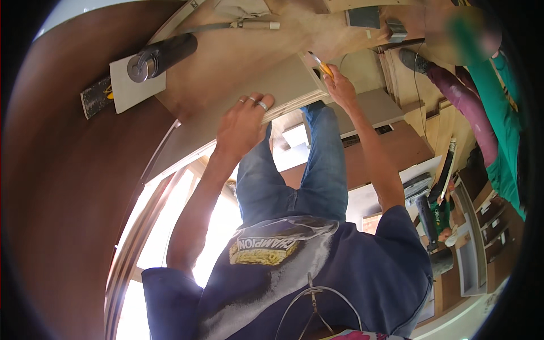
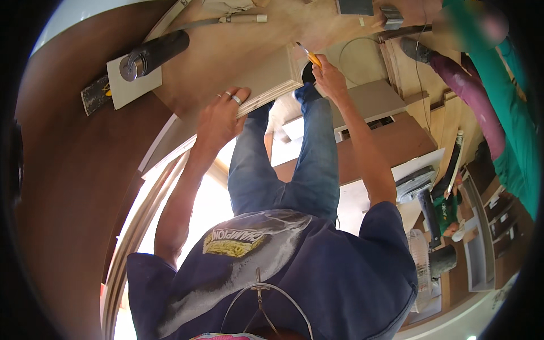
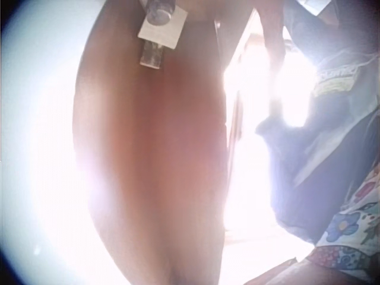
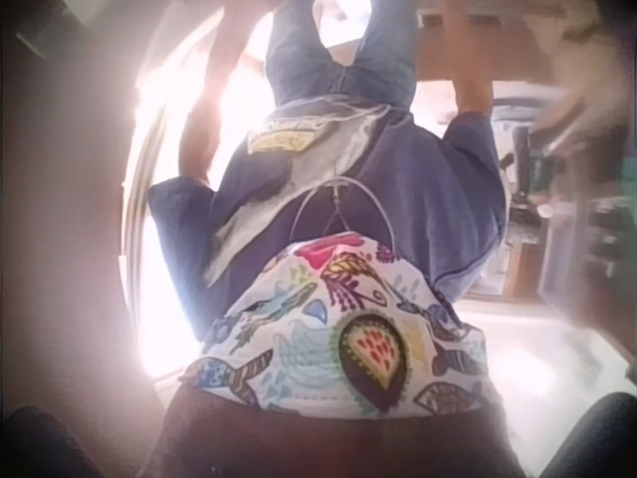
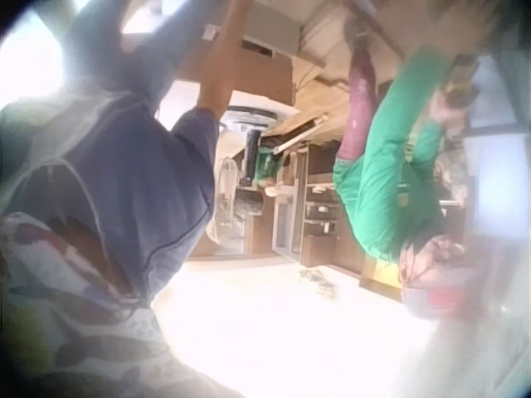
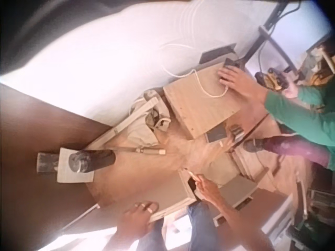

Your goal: The person applies edge banding to a wooden panel by sanding the surface, trimming the excess with a utility knife and a pencil, and using a scraper to smooth the edges.

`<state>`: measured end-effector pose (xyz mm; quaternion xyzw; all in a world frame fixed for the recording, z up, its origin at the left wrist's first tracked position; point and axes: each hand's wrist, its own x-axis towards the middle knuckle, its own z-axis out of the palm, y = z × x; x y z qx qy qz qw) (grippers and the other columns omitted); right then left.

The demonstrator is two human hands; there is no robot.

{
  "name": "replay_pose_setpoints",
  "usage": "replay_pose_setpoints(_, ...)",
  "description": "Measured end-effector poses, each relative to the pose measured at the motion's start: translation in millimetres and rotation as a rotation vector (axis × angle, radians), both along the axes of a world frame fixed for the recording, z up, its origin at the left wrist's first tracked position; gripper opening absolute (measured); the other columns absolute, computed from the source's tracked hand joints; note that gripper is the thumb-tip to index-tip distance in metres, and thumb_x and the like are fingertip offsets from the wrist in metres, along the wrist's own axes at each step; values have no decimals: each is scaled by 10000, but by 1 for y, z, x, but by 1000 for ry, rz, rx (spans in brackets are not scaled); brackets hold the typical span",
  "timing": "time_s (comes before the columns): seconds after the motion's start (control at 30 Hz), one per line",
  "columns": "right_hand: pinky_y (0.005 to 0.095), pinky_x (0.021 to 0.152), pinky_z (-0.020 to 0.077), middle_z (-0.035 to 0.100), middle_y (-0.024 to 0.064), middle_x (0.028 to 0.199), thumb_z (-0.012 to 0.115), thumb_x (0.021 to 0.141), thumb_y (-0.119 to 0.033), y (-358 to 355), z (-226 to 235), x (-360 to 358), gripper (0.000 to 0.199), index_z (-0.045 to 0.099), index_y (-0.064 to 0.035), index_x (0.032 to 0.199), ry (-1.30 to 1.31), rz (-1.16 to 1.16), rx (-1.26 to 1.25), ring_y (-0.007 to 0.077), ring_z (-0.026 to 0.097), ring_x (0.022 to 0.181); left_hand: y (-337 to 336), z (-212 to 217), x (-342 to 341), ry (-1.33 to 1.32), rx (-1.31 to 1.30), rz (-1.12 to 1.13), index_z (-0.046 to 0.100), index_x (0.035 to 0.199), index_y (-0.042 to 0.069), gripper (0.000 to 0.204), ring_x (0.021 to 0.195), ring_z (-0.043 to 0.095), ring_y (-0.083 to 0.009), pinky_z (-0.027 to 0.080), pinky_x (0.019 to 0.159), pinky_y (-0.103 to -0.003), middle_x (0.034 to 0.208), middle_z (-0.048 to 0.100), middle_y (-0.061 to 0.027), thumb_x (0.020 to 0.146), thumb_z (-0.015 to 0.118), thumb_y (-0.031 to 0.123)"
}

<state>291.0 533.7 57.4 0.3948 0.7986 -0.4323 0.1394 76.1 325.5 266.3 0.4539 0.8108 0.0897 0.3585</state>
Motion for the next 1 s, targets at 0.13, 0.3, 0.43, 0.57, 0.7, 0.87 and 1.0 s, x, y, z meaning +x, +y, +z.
replay_pose_setpoints(0.13, 503, 759, 560, 720, 179, 964, 554, 1020, -264, 10, -10, -3, 316, 532, -162, 1319, -8, 186, 108, 405, 701, 874, 0, -2, 2, -10, -56, 23, 571, 1167, 150, 413, 1109, 644, -291, 570, 879, -428, 1188, 646, -56, 796, 738, 85)
replay_pose_setpoints(0.3, 493, 730, 562, 710, 173, 913, 592, 995, -237, 21, -27, 0, 332, 537, -154, 1312, 100, 295, 137, 390, 698, 830, -3, -8, 1, 29, -38, 22, 610, 1233, 191, 456, 1118, 656, -285, 583, 860, -412, 1242, 656, -33, 808, 757, 112)
replay_pose_setpoints(0.43, 485, 701, 557, 704, 173, 903, 590, 1000, -245, 31, -30, -5, 319, 542, -146, 1300, 77, 302, 60, 383, 697, 818, -9, -5, 3, 58, -37, 8, 583, 1254, 196, 523, 1139, 645, -246, 571, 897, -394, 1223, 647, -24, 774, 751, 75)
replay_pose_setpoints(0.57, 468, 721, 551, 699, 183, 944, 590, 1018, -277, 41, -35, -8, 325, 546, -131, 1305, -8, 157, -122, 393, 693, 848, -10, -4, 12, 51, -90, -19, 617, 1274, 144, 595, 1142, 649, -273, 587, 845, -420, 1250, 646, -63, 708, 767, 39)
replay_pose_setpoints(0.7, 431, 789, 553, 693, 179, 1046, 624, 1012, -340, 34, -52, -5, 374, 564, -116, 1305, -91, -51, -360, 383, 688, 931, -18, -5, 39, -63, -113, -14, 586, 1305, 138, 547, 1256, 579, -317, 545, 984, -440, 1309, 599, -136, 771, 674, 64)
replay_pose_setpoints(0.87, 398, 814, 550, 693, 137, 1102, 659, 992, -340, 24, -51, -7, 389, 586, -87, 1279, 4, -136, -342, 304, 683, 962, -29, -21, 83, -73, -5, 12, 591, 1264, 79, 517, 1291, 542, -395, 467, 1088, -539, 1298, 593, -187, 753, 655, 31)
replay_pose_setpoints(1.0, 368, 835, 541, 695, 126, 1109, 684, 972, -290, 31, -65, -19, 383, 612, -51, 1261, 122, 84, -164, 255, 681, 965, -40, -30, 123, -78, -15, 132, 562, 1294, 68, 580, 1355, 481, -415, 401, 1145, -593, 1376, 533, -203, 726, 675, 22)
